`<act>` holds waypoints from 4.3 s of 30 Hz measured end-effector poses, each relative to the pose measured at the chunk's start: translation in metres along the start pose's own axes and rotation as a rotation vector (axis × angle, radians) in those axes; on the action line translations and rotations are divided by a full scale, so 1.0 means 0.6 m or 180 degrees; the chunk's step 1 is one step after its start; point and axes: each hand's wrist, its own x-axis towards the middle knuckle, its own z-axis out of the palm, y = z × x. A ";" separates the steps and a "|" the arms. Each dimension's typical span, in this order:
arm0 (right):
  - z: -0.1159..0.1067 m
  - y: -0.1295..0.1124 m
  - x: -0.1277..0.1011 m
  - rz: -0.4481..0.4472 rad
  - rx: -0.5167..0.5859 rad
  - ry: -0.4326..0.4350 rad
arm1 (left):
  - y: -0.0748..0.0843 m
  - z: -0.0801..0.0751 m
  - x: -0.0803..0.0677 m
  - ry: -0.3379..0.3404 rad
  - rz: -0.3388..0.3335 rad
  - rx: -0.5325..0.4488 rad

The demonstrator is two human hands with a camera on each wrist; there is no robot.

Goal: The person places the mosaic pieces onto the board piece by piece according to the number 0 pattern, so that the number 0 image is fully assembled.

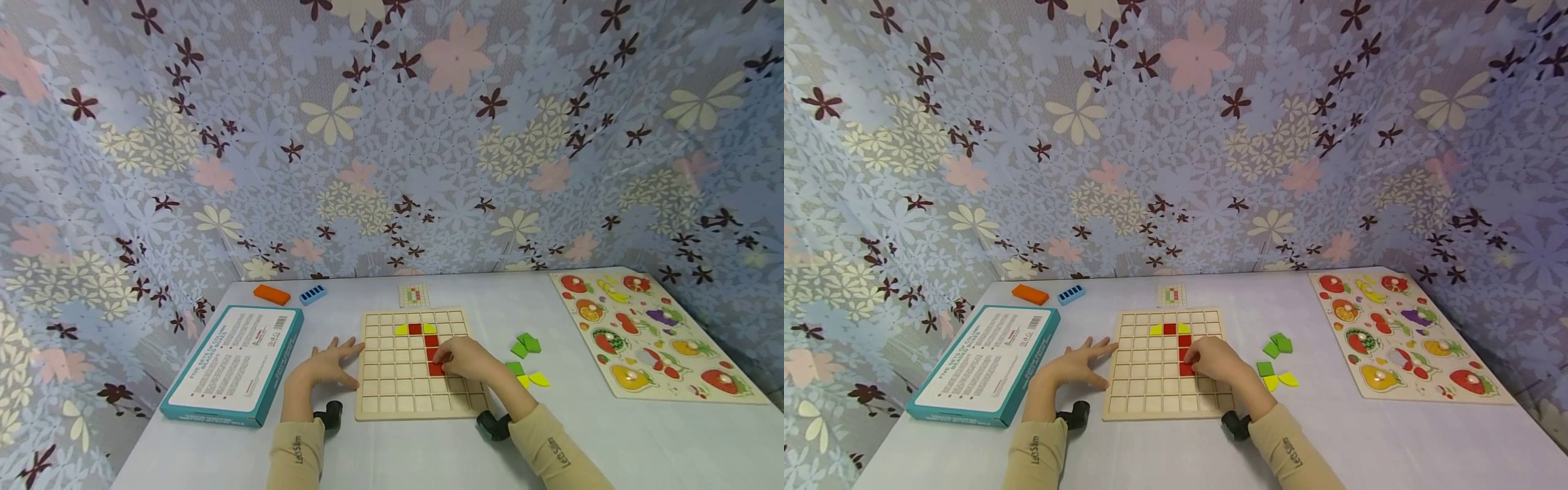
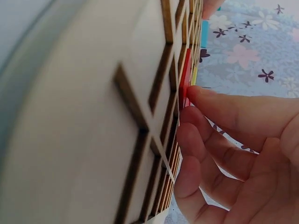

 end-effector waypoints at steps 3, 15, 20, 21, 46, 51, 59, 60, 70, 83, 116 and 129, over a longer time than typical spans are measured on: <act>-0.006 0.003 -0.002 -0.0091 0.0058 -0.0022 | 0.000 0.000 0.000 -0.0007 0.0000 -0.0009; -0.036 0.033 -0.019 -0.0032 0.0232 0.0097 | -0.001 -0.003 0.002 -0.0018 -0.0010 -0.0025; -0.046 0.044 -0.029 -0.0022 0.0223 0.0149 | -0.001 -0.004 0.003 -0.0027 -0.0013 -0.0007; -0.048 0.046 -0.031 -0.0021 0.0226 0.0151 | -0.001 -0.004 0.004 -0.0031 -0.0013 -0.0009; -0.082 0.108 -0.088 0.0299 0.0071 0.0174 | -0.001 -0.004 0.003 -0.0040 -0.0027 -0.0070; -0.091 0.120 -0.098 0.0301 0.0050 0.0219 | -0.001 -0.004 0.002 -0.0030 -0.0025 -0.0099; -0.097 0.148 -0.115 0.0318 0.0190 0.0206 | -0.002 -0.003 0.002 -0.0045 -0.0019 -0.0101; -0.099 0.151 -0.117 0.0337 0.0176 0.0194 | -0.002 -0.004 0.002 -0.0043 -0.0018 -0.0104; -0.106 0.169 -0.130 0.0571 0.0032 0.0046 | 0.001 -0.007 -0.002 -0.0022 -0.0010 -0.0100; -0.106 0.167 -0.125 0.0633 -0.0045 0.0077 | -0.003 -0.001 0.001 -0.0048 0.0003 -0.0098; -0.096 0.123 -0.087 0.0558 0.0232 0.0424 | 0.000 -0.003 0.002 -0.0011 0.0016 -0.0055; -0.071 0.087 -0.064 0.0349 0.0189 0.0410 | -0.001 -0.002 0.000 0.0004 0.0010 -0.0090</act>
